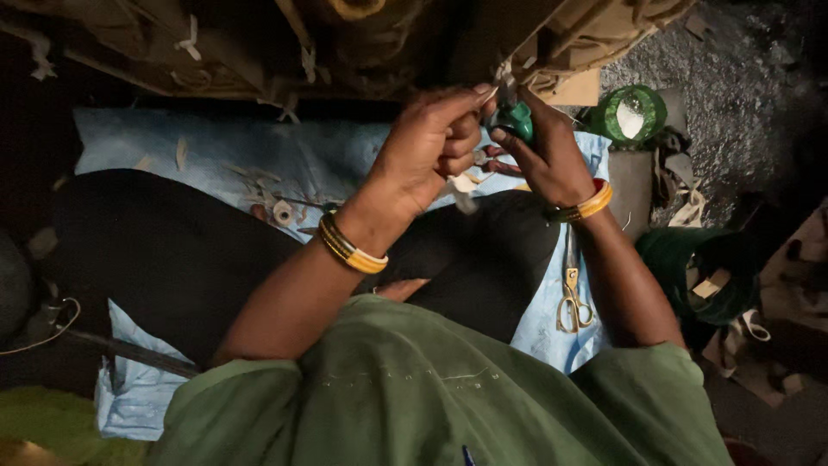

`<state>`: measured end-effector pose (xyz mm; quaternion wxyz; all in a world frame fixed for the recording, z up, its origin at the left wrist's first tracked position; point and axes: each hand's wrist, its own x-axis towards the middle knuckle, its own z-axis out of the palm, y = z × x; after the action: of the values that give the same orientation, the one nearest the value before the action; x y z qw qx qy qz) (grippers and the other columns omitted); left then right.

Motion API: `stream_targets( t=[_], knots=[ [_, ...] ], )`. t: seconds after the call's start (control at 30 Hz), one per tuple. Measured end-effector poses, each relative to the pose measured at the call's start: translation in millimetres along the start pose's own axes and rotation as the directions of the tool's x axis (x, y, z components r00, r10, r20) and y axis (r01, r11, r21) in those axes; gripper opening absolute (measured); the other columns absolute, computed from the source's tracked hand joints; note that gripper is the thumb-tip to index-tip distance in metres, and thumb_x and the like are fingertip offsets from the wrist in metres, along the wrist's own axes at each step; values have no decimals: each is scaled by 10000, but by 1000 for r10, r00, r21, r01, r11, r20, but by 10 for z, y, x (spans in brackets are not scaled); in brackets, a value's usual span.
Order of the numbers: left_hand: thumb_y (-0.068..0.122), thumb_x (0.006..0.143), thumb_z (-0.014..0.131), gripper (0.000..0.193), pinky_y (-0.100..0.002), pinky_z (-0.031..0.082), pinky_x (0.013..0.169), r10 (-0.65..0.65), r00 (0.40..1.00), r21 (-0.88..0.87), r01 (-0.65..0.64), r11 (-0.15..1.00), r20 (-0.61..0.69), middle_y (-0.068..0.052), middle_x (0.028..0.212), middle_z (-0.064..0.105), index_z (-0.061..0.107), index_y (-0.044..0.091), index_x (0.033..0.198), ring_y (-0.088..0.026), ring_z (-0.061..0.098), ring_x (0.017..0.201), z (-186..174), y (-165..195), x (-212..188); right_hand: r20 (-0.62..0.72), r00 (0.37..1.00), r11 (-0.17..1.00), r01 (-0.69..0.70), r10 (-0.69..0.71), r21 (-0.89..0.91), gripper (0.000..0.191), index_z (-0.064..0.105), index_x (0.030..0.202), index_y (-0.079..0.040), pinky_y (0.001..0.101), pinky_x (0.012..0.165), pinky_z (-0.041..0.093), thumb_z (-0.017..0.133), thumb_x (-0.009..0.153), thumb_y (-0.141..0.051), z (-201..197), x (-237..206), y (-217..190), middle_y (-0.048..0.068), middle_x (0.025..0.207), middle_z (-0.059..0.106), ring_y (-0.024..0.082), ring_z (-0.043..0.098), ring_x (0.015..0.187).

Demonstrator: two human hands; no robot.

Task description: The person sits cross-legged and repeatedly ties white fabric strips into knots on a wooden rack. They pull the strips taut, form loops, and tighten the knots by hand. Tools such as pliers and scissors are visible nearby but not used.

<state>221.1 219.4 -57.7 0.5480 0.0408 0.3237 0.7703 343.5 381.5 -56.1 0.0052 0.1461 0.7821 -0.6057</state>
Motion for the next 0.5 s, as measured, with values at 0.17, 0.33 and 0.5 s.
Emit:
stream_targets(
  t=[0.17, 0.33, 0.5],
  knots=[
    [233, 1023, 612, 237, -252, 177, 411, -75, 996, -131, 80, 988, 45, 97, 551, 320, 583, 82, 842, -35, 221, 429, -130, -86, 172, -17, 954, 934, 290, -300, -210, 497, 407, 1387, 73, 388, 799, 583, 635, 948, 28, -44, 90, -23, 187, 1145, 634, 252, 675, 996],
    [272, 1029, 611, 285, -248, 188, 409, -108, 994, -119, 111, 987, 36, 92, 566, 343, 560, 96, 811, -42, 250, 442, -290, -137, 297, -1, 985, 943, 165, -173, -288, 435, 521, 1407, 30, 416, 885, 599, 602, 983, -27, -148, 142, 194, 205, 1149, 704, 271, 717, 1000],
    [208, 1023, 619, 233, -249, 232, 408, -44, 955, 93, 74, 993, -293, 66, 586, 381, 565, 84, 833, -59, 309, 452, -560, -216, -179, 268, 927, 661, 374, -261, -650, 538, 577, 1312, 55, 500, 923, 525, 756, 884, -217, -103, 172, 588, 289, 1227, 653, 469, 650, 1059]
  ],
)
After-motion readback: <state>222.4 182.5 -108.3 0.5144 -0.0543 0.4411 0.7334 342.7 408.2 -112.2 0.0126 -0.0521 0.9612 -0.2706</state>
